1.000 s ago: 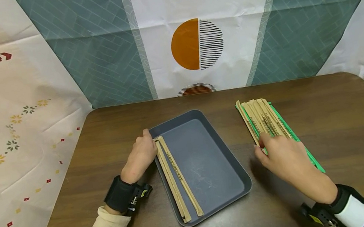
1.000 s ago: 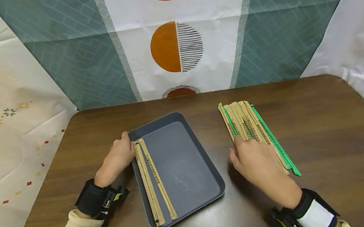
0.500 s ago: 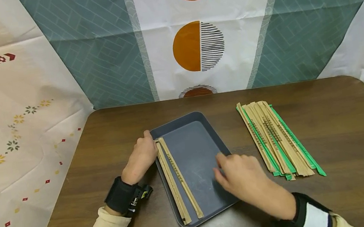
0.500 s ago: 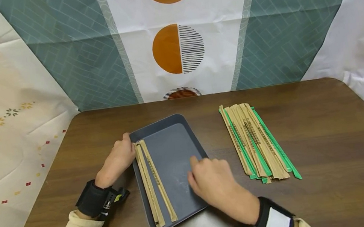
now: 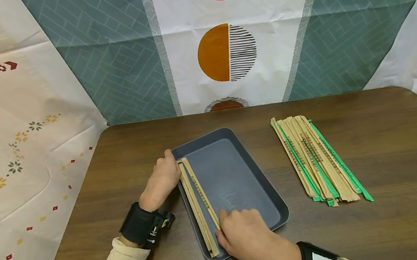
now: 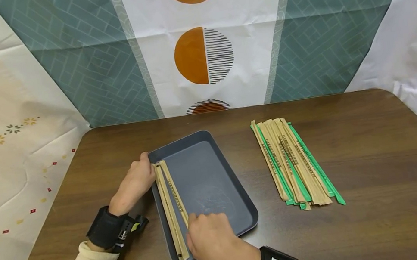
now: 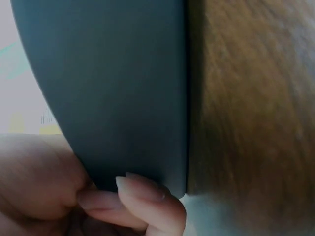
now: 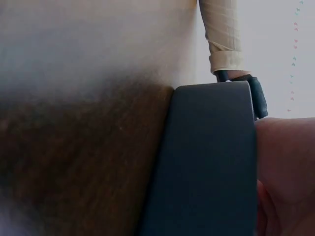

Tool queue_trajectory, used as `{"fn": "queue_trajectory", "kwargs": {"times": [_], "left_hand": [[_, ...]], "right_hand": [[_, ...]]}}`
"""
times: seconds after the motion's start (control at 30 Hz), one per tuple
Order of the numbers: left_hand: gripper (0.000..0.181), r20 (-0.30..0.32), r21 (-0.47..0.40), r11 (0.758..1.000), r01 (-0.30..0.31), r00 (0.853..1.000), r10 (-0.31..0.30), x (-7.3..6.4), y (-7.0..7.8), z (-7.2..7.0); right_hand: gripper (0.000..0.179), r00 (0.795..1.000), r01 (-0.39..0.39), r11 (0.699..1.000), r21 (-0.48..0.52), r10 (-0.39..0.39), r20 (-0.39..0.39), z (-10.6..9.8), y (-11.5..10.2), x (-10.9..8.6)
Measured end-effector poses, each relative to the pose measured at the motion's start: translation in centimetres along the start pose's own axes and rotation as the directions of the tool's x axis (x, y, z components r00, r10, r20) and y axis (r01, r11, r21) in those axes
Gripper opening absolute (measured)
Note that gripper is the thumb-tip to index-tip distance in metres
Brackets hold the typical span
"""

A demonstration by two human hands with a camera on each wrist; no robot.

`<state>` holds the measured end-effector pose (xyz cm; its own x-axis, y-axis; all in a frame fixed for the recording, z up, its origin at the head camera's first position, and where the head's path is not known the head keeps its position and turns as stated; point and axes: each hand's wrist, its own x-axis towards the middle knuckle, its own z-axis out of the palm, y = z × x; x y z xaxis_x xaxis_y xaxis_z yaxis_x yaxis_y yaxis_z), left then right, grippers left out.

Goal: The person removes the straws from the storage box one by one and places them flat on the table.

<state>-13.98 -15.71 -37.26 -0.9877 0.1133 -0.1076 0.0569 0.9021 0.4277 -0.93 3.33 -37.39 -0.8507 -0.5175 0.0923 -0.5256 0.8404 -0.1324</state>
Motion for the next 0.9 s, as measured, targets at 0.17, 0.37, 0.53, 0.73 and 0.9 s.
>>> {"fn": "queue_trajectory", "kwargs": {"times": [0.17, 0.37, 0.53, 0.73, 0.9], "left_hand": [[0.036, -0.015, 0.003, 1.000, -0.011, 1.000, 0.011, 0.0, -0.1, 0.0], [0.036, -0.001, -0.014, 1.000, 0.008, 1.000, -0.008, 0.1, -0.1, 0.1], [0.039, -0.002, -0.009, 1.000, 0.003, 1.000, -0.003, 0.0, 0.1, 0.0], [0.039, -0.007, 0.016, 1.000, 0.002, 1.000, -0.002, -0.1, 0.0, 0.0], [0.034, -0.020, 0.013, 1.000, -0.019, 1.000, 0.020, 0.0, 0.0, 0.0]], "right_hand": [[0.028, 1.000, 0.000, 0.998, 0.064, 0.001, -0.007, 0.5, 0.1, 0.3], [0.024, 1.000, -0.028, 0.994, 0.108, 0.029, -0.006, 0.7, 0.1, 0.6], [0.024, 0.999, -0.044, 0.994, 0.102, 0.045, -0.002, 0.6, 0.2, 0.7], [0.024, 0.989, -0.057, 0.993, 0.104, 0.070, -0.133, 0.1, 1.3, 1.0], [0.027, 0.970, -0.090, 0.992, 0.084, 0.106, -0.218, -1.6, 3.2, 1.1]]}}
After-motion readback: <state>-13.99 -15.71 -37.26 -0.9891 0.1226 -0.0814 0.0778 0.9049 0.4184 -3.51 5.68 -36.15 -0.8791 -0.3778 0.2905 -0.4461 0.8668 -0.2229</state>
